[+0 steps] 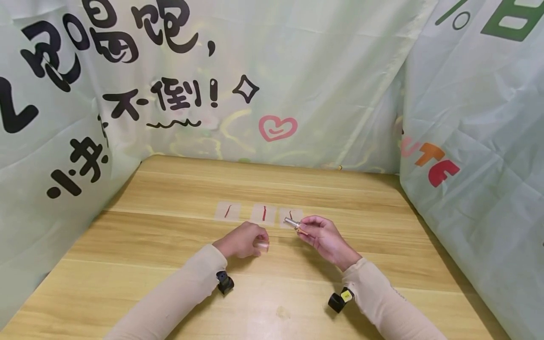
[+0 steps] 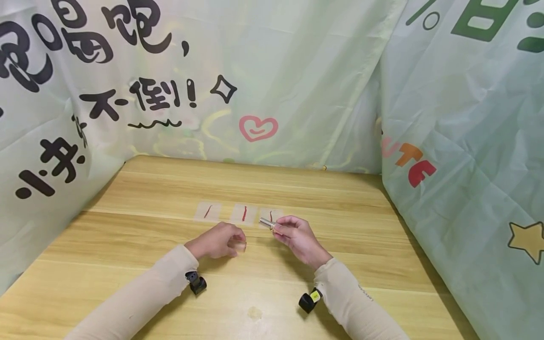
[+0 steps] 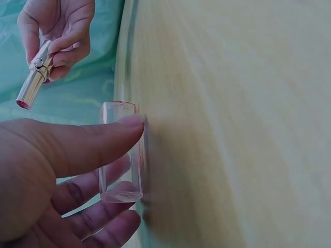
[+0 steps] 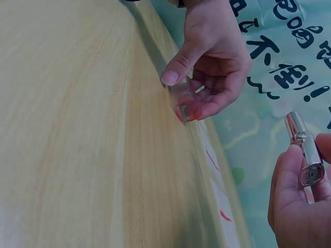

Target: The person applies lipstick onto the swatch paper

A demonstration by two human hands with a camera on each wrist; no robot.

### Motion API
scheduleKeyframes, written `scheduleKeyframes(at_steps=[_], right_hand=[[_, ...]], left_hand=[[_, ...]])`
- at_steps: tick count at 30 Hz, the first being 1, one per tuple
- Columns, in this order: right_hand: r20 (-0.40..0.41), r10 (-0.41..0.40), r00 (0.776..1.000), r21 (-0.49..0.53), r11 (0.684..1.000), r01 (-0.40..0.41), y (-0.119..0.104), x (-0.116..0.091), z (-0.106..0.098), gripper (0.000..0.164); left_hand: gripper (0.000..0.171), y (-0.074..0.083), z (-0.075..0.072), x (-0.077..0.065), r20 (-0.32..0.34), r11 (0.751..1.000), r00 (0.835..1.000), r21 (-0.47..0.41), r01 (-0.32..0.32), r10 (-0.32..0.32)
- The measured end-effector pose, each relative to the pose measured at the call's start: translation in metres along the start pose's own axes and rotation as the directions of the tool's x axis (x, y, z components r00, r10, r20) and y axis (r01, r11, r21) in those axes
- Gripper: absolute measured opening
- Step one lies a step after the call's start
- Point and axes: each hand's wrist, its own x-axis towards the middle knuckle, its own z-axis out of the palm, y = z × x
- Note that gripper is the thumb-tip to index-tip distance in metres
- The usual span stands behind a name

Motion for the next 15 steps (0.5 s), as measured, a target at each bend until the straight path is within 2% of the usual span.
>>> scheduleKeyframes(at_steps=[15], right_hand=[[-0.006, 0.002, 1.000, -0.013, 1.000, -0.002, -0.0012, 0.0008, 0.0010, 0.021]], left_hand=[[0.027, -0.0024, 0.0019, 0.0015, -0.015, 1.000, 1.000, 0.006, -0.002, 0.002]])
